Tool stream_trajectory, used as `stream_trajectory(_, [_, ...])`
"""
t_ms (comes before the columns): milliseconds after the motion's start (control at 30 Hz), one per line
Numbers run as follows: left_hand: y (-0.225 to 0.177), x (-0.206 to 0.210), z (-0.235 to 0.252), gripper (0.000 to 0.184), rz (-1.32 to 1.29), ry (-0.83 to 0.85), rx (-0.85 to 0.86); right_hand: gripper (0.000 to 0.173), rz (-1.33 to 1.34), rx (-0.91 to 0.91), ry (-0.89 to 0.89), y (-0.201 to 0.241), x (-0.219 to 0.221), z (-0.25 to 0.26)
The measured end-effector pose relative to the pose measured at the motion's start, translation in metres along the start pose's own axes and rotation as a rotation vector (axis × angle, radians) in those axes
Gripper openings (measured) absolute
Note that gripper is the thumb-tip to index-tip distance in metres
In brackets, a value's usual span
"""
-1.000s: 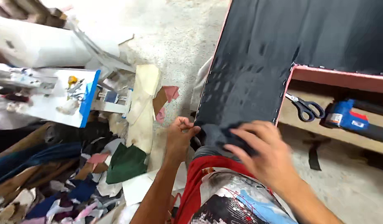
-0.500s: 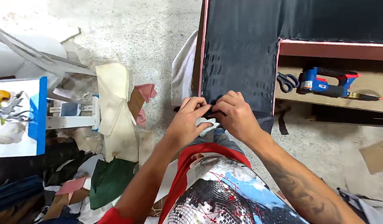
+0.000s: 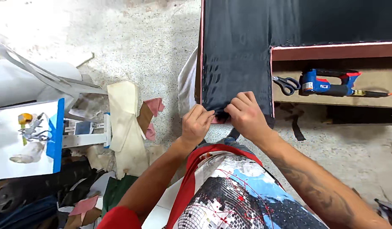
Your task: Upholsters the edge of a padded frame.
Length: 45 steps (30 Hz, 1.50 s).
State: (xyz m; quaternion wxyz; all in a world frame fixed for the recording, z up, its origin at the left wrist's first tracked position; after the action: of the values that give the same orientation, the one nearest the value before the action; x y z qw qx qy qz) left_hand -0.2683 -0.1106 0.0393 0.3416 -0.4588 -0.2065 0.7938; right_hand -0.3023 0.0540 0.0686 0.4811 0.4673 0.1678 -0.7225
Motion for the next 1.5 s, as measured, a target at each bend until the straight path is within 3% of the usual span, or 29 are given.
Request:
stream_trajectory(133, [0.001,0.004,-0.003,0.008,0.013,-0.005,-0.113,0.013,0.006,0.086,-0.046,0.002,0.004,-0.019])
stream_trajectory(267, [-0.001,-0.001,0.003,0.007,0.000,0.223,-0.091,0.012,-0.060,0.188,-0.069,-0.013,0.007,-0.024])
stream_trajectory(467, [-0.005,-0.005,-0.002,0.023,0.058,0.367,0.066,0.034,0.346,0.336,0.247,-0.023,-0.028,-0.027])
stream_trajectory(600, [-0.005,-0.008,-0.002,0.019,0.068,0.425,0.053,0.036,0.257,0.240,0.241,-0.004,-0.027,-0.023])
stream_trajectory(700, [-0.006,-0.005,0.000,0.020,0.102,0.370,0.053,0.019,0.149,0.121,0.249,0.002,-0.004,-0.024])
stream_trajectory(900, [-0.001,-0.008,-0.002,0.008,-0.011,0.191,-0.014,0.016,0.135,0.052,0.013,0.001,-0.002,-0.021])
stream_trajectory(1000, [-0.002,-0.009,-0.004,0.009,-0.030,0.198,-0.031,0.017,0.100,0.019,-0.087,-0.001,0.003,-0.021])
stream_trajectory(1200, [-0.006,-0.003,-0.009,0.017,0.084,0.318,0.123,0.024,0.230,-0.023,0.118,-0.006,-0.014,-0.039])
stream_trajectory(1367, [0.000,0.000,-0.013,0.024,0.110,0.367,0.267,0.019,0.360,0.085,0.155,-0.023,-0.042,-0.073])
stream_trajectory(1433, [0.004,-0.002,-0.020,0.028,0.105,0.394,0.299,0.014,0.349,0.242,0.001,-0.057,-0.073,-0.091])
stream_trajectory(1500, [0.007,-0.002,-0.028,0.028,0.077,0.378,0.320,0.020,0.087,0.494,-0.098,-0.119,-0.109,-0.126])
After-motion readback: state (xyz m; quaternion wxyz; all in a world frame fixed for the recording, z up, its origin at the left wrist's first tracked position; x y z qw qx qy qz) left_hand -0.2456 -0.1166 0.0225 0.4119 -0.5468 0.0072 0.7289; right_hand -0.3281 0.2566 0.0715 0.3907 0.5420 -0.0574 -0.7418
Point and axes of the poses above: each hand's wrist, its own z-axis towards the middle knuckle, its own x-axis out of the palm, y = z × x, the point moved 6 cm from there along z, towards the middle knuckle, and after that the axes turned 9 degrees about -x, right-handed, at the moved point
